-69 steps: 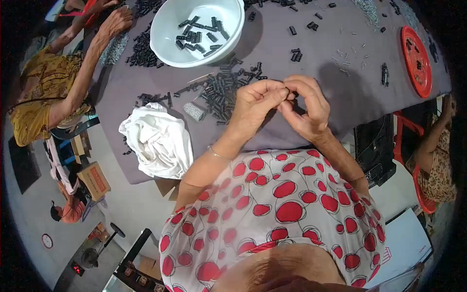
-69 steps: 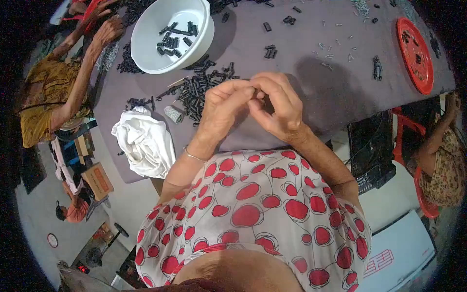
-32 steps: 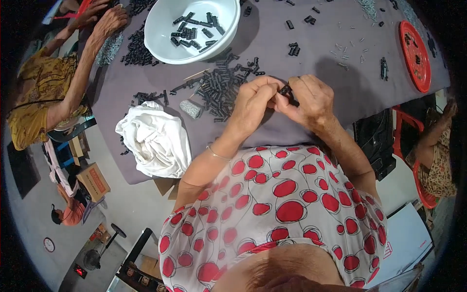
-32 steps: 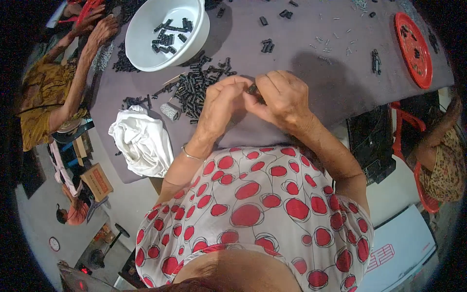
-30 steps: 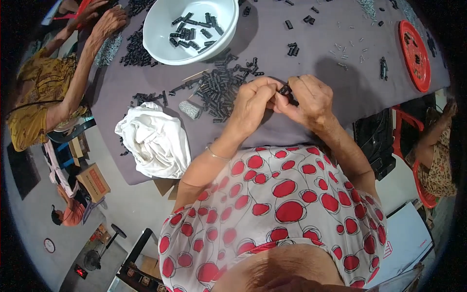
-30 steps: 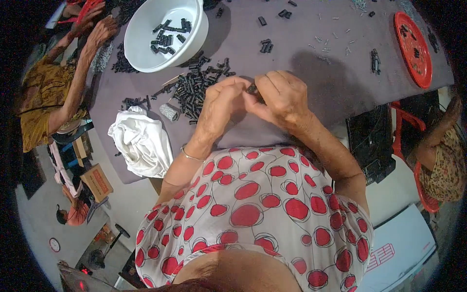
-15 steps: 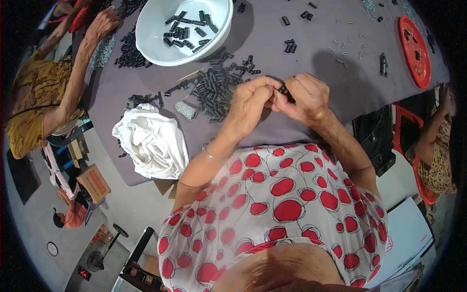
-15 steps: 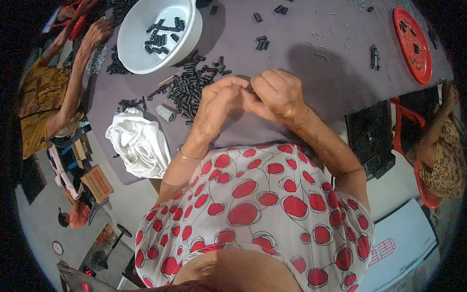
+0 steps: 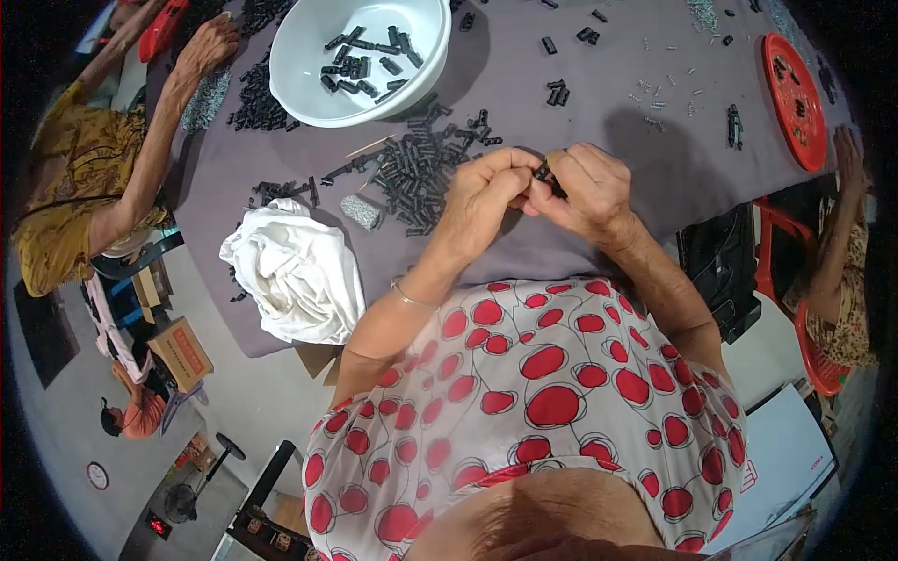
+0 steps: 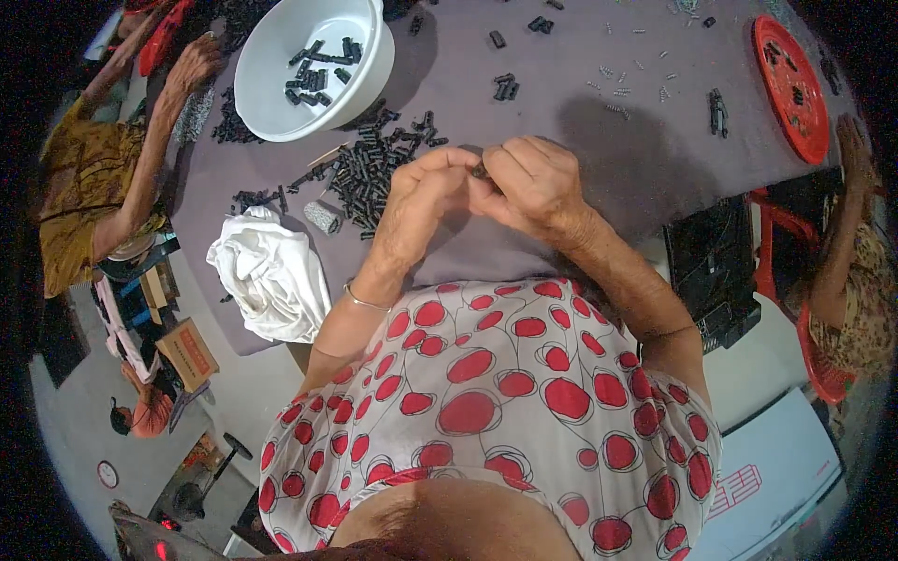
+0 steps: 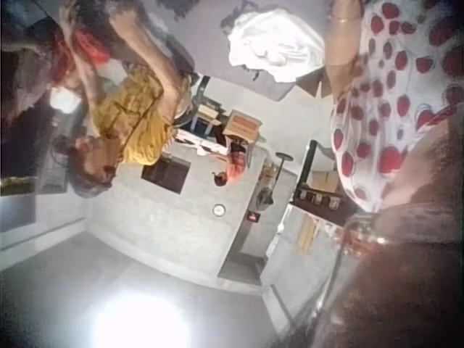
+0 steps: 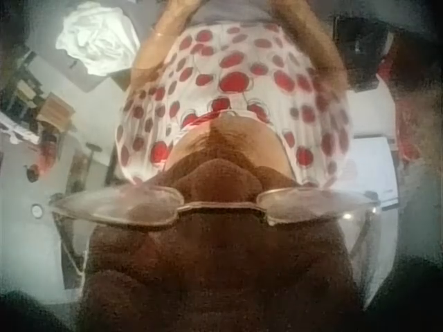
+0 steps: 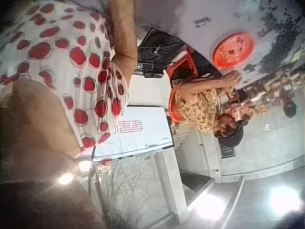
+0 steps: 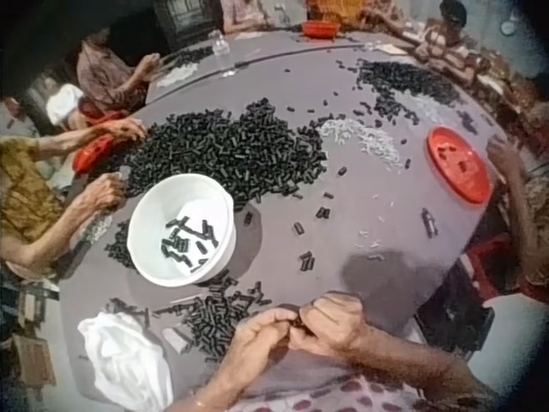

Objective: Assembling small black plastic components by hand at a workbench.

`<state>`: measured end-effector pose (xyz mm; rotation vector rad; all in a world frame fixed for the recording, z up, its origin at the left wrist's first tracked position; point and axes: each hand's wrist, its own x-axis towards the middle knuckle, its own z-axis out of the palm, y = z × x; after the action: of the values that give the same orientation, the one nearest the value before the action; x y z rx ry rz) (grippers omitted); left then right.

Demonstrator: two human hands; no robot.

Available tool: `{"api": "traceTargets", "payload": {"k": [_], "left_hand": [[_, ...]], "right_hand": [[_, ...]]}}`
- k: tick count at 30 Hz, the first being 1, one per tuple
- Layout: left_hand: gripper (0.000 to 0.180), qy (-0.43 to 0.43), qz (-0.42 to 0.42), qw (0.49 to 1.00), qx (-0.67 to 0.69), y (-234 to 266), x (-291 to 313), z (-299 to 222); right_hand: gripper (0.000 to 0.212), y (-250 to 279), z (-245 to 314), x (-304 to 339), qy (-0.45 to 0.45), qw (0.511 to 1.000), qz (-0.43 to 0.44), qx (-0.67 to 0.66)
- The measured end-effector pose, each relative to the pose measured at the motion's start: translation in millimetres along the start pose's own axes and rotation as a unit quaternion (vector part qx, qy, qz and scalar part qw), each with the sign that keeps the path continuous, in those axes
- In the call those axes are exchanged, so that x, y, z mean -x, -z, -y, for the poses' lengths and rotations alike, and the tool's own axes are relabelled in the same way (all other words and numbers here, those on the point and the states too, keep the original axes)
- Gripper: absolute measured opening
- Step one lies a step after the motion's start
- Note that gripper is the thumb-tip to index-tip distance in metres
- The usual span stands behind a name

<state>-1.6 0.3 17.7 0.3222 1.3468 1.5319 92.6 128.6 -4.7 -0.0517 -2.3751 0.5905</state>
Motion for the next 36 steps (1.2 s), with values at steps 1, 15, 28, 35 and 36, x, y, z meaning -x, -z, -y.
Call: {"api": "traceTargets", "payload": {"k": [1, 15, 28, 35, 36], "left_hand": [[0.024, 0.002, 0.002, 1.0, 0.006, 0, 0, 0], [0.014, -0.015, 0.064, 0.997, 0.032, 6, 0, 4], [0.015, -0.002, 0.129, 0.991, -0.016, 2, 6, -6], [0.012, -0.079, 0.106, 0.991, -0.024, -1, 7, 15], [0.012, -0.107, 0.092, 0.986, -0.087, 0, 7, 17]], "right_hand": [[0.021, 0, 0, -1, 0.005, 1.0, -0.008, 0.0], [0.025, 32, 19, -19, -0.144, 0.962, 0.081, -0.216], [0.011, 54, 2, -16, -0.354, 0.721, 0.196, -0.562], [0.011, 63, 10, -52, -0.34, 0.796, 0.128, -0.485], [0.012, 59, 14, -67, -0.281, 0.839, 0.129, -0.448]]}}
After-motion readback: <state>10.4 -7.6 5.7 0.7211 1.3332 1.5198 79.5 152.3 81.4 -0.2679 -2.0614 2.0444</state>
